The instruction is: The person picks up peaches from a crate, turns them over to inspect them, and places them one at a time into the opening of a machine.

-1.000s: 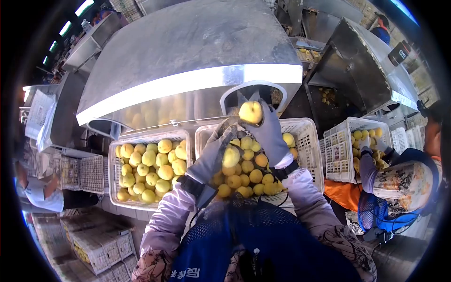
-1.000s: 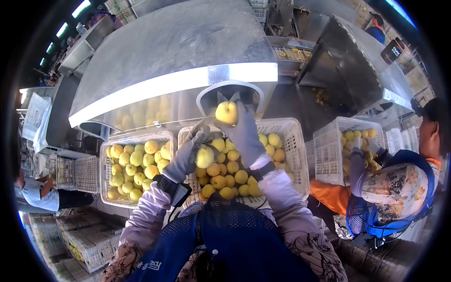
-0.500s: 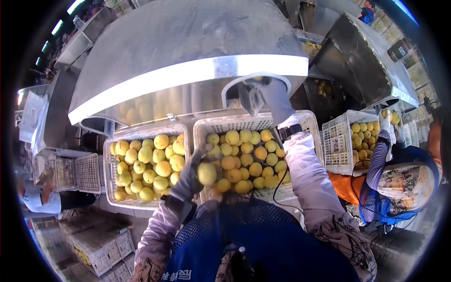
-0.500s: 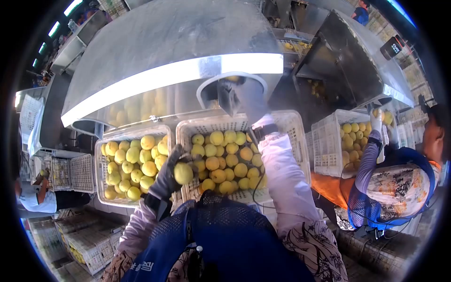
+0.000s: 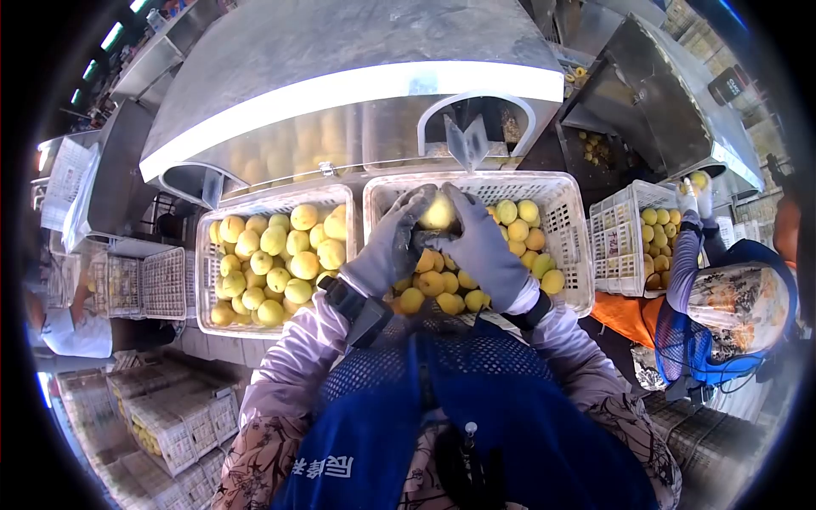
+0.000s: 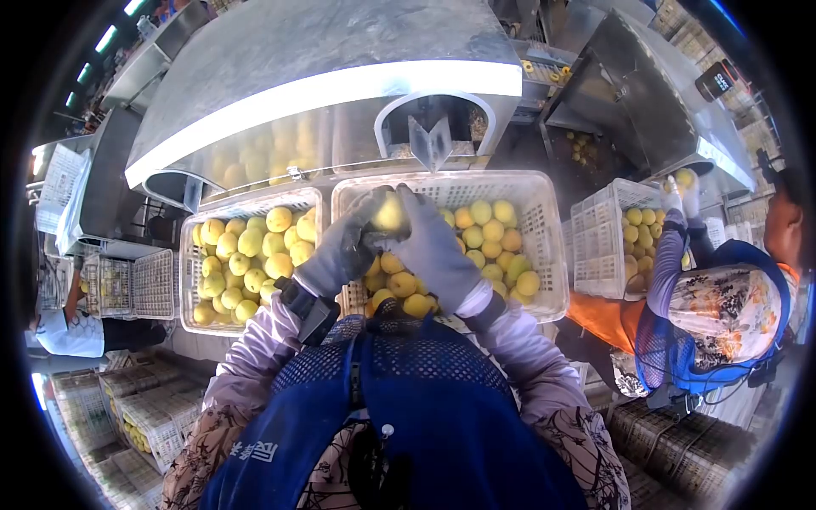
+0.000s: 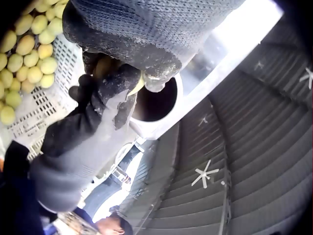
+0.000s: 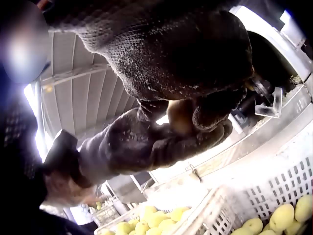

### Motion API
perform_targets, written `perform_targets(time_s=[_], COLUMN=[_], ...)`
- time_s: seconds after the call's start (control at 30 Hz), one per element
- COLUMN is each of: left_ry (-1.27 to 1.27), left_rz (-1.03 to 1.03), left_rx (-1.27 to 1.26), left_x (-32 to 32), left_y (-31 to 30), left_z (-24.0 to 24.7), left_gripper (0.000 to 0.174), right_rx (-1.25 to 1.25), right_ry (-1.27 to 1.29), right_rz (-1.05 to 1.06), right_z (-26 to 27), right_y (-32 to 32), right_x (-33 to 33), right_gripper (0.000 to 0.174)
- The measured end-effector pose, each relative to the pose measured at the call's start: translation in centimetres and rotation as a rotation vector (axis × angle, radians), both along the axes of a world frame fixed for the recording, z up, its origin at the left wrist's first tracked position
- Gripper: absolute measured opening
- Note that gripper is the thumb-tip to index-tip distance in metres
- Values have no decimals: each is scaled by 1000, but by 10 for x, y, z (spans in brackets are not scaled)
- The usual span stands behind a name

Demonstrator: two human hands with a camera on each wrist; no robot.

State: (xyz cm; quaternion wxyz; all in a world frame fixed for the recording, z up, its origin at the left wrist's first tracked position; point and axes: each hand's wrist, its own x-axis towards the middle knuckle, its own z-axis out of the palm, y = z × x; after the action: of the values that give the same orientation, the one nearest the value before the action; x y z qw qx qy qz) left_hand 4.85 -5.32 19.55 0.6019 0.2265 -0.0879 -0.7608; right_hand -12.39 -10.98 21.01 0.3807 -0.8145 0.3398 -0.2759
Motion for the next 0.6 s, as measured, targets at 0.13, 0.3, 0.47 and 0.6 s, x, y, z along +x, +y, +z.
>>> perform_targets(time_s=[0.13,0.3,0.47,0.6], left_ry=[-527,-638,-621,-551], left_rz=[54,162,76,56], left_rx=[177,-43,132,263], left_x=[-18,-16,-2,-1], left_y=[-3,1,36,74], left_z=[14,27,-4,-49], left_gripper=[77,82,63,53], right_rx=[102,223,26,-368], right_ry=[20,-220,-217,120], right_rz=[77,-12,-193,-349], right_z=[5,1,-32,-58], right_y=[-22,-41,-95,-125], right_x=[-11,-11,9,19], right_gripper=[81,72,75,77])
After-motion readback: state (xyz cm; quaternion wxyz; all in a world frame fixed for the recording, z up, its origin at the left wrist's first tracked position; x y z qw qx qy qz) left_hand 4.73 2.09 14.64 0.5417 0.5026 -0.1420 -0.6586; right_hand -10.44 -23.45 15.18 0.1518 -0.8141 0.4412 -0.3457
